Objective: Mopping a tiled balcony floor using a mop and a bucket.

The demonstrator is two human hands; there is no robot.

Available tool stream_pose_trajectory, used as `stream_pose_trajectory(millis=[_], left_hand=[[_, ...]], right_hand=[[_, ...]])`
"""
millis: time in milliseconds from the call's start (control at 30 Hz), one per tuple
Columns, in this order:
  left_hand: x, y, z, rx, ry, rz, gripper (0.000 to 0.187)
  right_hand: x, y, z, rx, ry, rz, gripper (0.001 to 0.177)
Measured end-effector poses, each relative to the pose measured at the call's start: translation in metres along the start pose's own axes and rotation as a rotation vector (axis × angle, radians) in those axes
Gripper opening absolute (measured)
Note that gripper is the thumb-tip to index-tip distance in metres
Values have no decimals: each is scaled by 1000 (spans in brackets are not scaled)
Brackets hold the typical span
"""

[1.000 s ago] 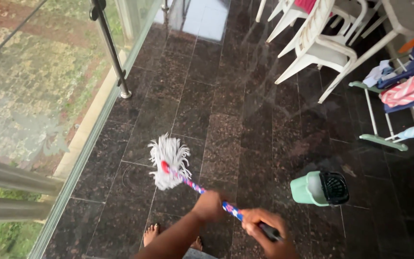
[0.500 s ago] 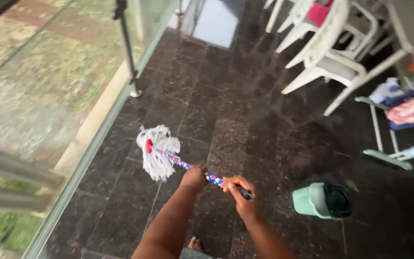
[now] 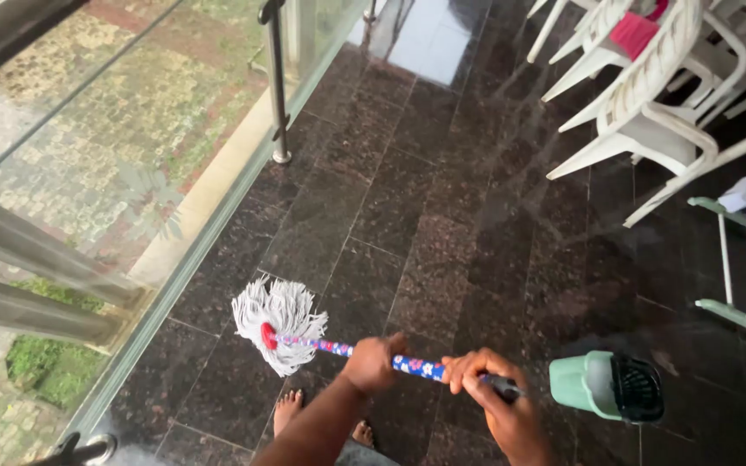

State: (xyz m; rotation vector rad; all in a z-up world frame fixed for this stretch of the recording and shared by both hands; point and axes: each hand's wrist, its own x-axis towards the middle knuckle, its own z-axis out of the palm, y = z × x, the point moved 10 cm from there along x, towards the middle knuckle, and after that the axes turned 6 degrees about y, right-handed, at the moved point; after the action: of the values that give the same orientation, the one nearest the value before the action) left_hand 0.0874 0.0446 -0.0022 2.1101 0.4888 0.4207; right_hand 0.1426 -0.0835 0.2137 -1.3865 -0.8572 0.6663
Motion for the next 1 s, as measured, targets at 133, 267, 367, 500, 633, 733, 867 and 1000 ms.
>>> stream_pose_trajectory(millis=[133,267,367,500,633,733,867,1000], left_hand=[[12,-24,-16,71,-19,42,20],[22,-71,-56,147,-3,-91,25],[24,-133,-63,272,13,-200,19],[3,-150,-86,347,220,-231,11],[-40,-106,-107,272,303,-319,31],[-65,-66,-115,230,335,-300,32],[-68,-80,-102,196,406,-185,22],[-35,-97,-107,191,311,-106,14]], right_hand=[[9,1,20,85,7,-61,17],[32,50,51,-92,-11,-56,13],[48,65,88,-127,-129,-139,15],[55,62,120,-71,-293,-103,14],[40,40,120,-107,-367,-101,12],[21,17,123,0,-457,-24,12],[20,7,123,7,-392,27,12],[39,18,117,6,-245,-28,10]])
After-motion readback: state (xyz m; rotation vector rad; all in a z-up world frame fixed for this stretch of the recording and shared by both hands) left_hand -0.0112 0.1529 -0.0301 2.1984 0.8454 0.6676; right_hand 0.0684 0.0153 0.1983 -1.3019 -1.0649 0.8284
